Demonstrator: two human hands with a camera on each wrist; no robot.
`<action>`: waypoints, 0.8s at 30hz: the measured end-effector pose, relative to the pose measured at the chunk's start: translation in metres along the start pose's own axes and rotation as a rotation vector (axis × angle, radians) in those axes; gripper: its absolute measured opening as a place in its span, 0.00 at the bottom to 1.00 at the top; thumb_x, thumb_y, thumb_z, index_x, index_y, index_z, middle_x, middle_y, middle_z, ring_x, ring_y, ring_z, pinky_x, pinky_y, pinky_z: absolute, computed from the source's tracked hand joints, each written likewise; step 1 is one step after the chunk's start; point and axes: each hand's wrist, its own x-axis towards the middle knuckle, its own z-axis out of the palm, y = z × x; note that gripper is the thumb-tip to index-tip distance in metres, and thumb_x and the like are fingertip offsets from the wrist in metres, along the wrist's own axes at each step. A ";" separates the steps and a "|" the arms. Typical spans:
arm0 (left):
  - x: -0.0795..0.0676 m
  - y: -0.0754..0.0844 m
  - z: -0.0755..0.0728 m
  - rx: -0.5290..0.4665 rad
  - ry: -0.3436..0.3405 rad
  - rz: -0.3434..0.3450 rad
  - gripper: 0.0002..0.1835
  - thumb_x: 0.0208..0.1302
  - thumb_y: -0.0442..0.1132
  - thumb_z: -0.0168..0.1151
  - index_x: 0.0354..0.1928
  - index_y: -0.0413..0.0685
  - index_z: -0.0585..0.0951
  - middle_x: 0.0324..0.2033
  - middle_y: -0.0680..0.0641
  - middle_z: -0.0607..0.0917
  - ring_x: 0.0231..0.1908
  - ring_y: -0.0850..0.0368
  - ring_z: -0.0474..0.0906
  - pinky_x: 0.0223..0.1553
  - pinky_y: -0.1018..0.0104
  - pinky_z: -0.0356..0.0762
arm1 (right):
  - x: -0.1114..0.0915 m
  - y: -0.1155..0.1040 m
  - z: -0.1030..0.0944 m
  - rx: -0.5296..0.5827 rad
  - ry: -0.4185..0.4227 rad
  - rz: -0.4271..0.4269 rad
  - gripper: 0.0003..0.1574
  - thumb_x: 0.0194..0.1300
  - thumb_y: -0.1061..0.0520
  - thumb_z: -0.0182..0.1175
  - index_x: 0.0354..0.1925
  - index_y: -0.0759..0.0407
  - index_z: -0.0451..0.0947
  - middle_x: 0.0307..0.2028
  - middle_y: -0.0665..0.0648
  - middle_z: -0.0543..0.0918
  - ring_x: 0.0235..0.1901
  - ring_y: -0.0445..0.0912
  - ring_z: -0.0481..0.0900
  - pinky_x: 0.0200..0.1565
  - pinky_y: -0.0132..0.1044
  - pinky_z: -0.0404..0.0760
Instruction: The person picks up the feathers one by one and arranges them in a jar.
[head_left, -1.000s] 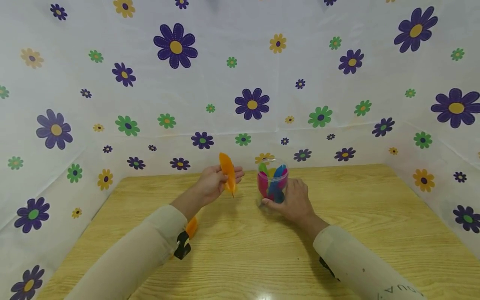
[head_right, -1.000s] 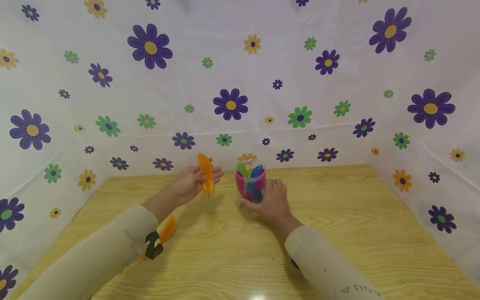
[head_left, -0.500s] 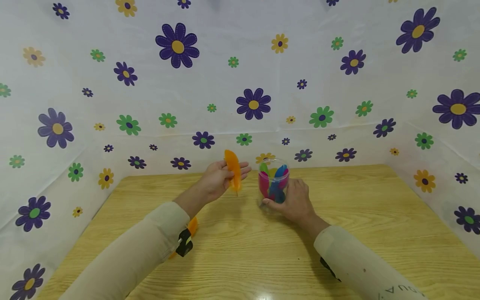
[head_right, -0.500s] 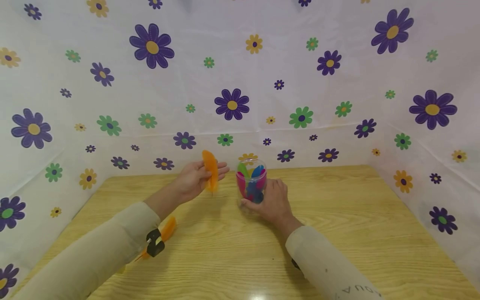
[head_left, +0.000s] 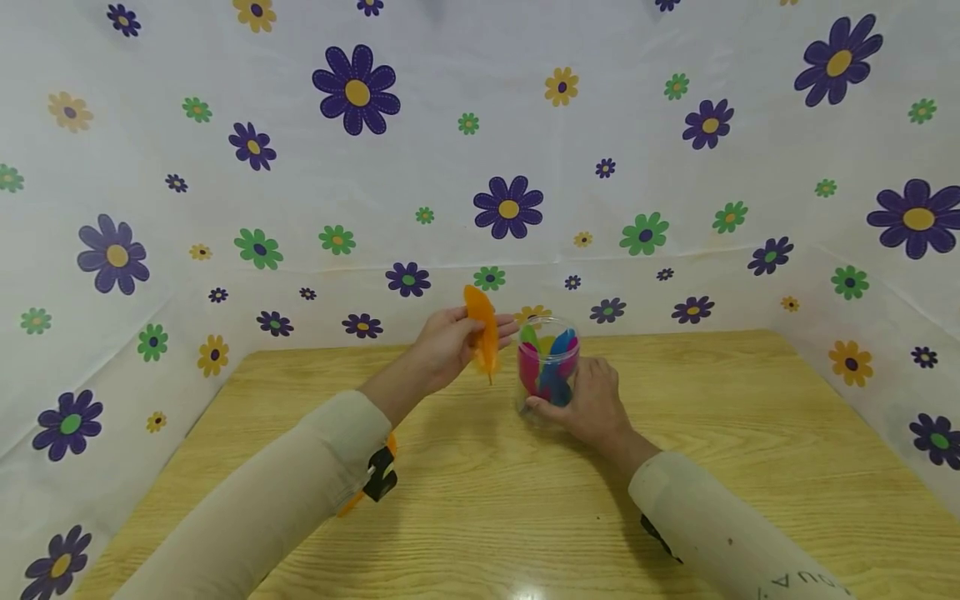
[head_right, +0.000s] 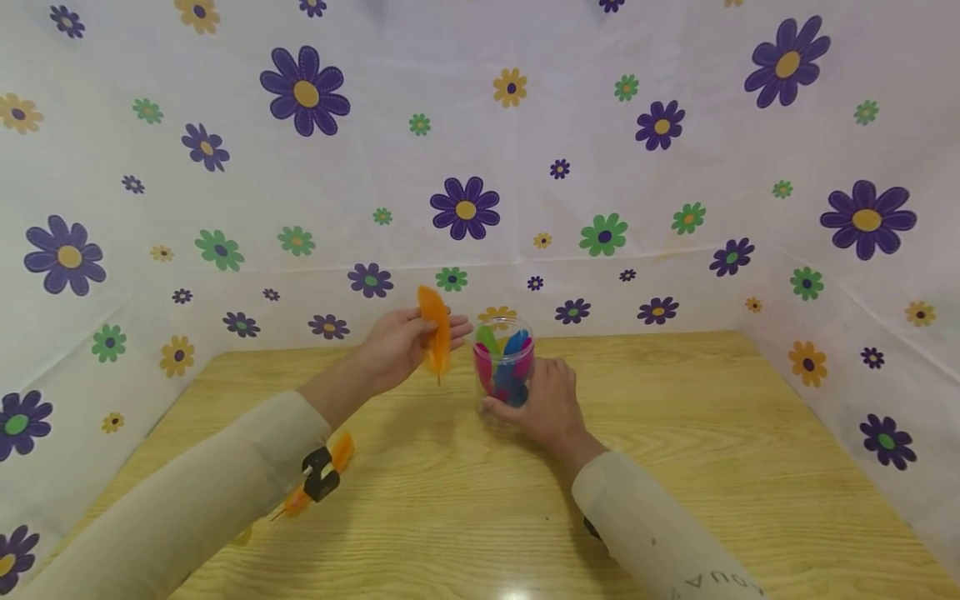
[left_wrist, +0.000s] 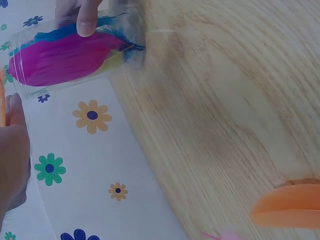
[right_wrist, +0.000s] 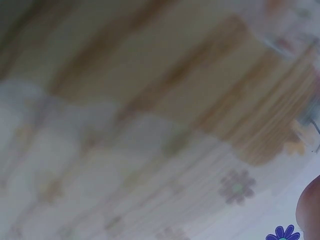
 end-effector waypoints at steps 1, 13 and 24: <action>0.001 0.001 0.002 -0.004 0.003 -0.002 0.24 0.80 0.32 0.39 0.74 0.36 0.59 0.63 0.36 0.77 0.62 0.44 0.77 0.59 0.59 0.75 | 0.000 0.000 0.000 0.001 0.001 0.000 0.59 0.52 0.26 0.69 0.66 0.64 0.64 0.55 0.63 0.78 0.57 0.58 0.69 0.65 0.57 0.61; 0.005 0.009 0.019 -0.019 -0.003 -0.003 0.22 0.81 0.32 0.36 0.72 0.37 0.61 0.64 0.36 0.76 0.63 0.44 0.76 0.64 0.55 0.71 | 0.000 -0.001 -0.001 0.012 -0.002 0.001 0.59 0.52 0.27 0.68 0.65 0.64 0.63 0.55 0.63 0.78 0.57 0.58 0.70 0.65 0.57 0.61; 0.013 0.014 0.035 -0.043 -0.010 0.037 0.21 0.78 0.28 0.38 0.69 0.36 0.65 0.63 0.36 0.77 0.63 0.43 0.77 0.64 0.54 0.71 | 0.000 0.000 0.000 0.003 0.015 -0.016 0.58 0.52 0.27 0.69 0.63 0.65 0.65 0.51 0.63 0.79 0.53 0.58 0.70 0.62 0.56 0.62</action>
